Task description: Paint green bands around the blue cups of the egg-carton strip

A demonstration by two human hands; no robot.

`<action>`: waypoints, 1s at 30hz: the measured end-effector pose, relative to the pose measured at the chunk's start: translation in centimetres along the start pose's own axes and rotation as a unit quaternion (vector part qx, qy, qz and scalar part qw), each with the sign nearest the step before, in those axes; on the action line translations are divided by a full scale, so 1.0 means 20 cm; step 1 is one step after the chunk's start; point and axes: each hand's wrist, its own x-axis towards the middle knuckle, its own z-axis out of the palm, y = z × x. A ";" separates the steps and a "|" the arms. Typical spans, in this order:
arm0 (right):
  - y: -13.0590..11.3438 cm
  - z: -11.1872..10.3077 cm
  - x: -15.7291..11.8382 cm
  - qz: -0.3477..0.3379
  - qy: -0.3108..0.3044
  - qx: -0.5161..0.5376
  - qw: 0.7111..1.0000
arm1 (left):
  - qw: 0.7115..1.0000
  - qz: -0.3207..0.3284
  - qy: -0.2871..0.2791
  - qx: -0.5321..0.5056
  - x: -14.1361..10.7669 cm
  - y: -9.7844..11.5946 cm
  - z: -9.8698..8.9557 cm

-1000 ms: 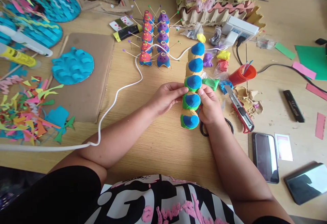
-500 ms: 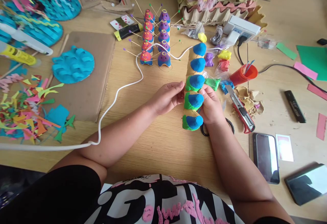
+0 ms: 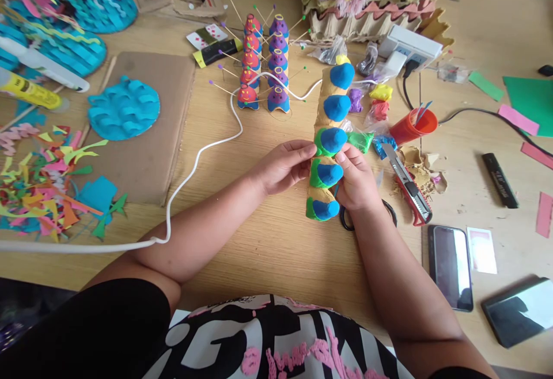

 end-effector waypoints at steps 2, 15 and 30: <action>0.00 0.00 0.00 -0.002 -0.008 -0.002 1.000 | 1.000 0.012 0.007 0.004 0.00 0.00 0.00; 0.01 -0.02 0.00 0.005 -0.001 -0.032 0.999 | 1.000 0.029 0.004 -0.003 -0.01 0.00 0.03; -0.05 -0.02 0.03 0.017 -0.023 0.036 0.999 | 0.998 0.029 0.031 -0.038 0.02 0.00 0.01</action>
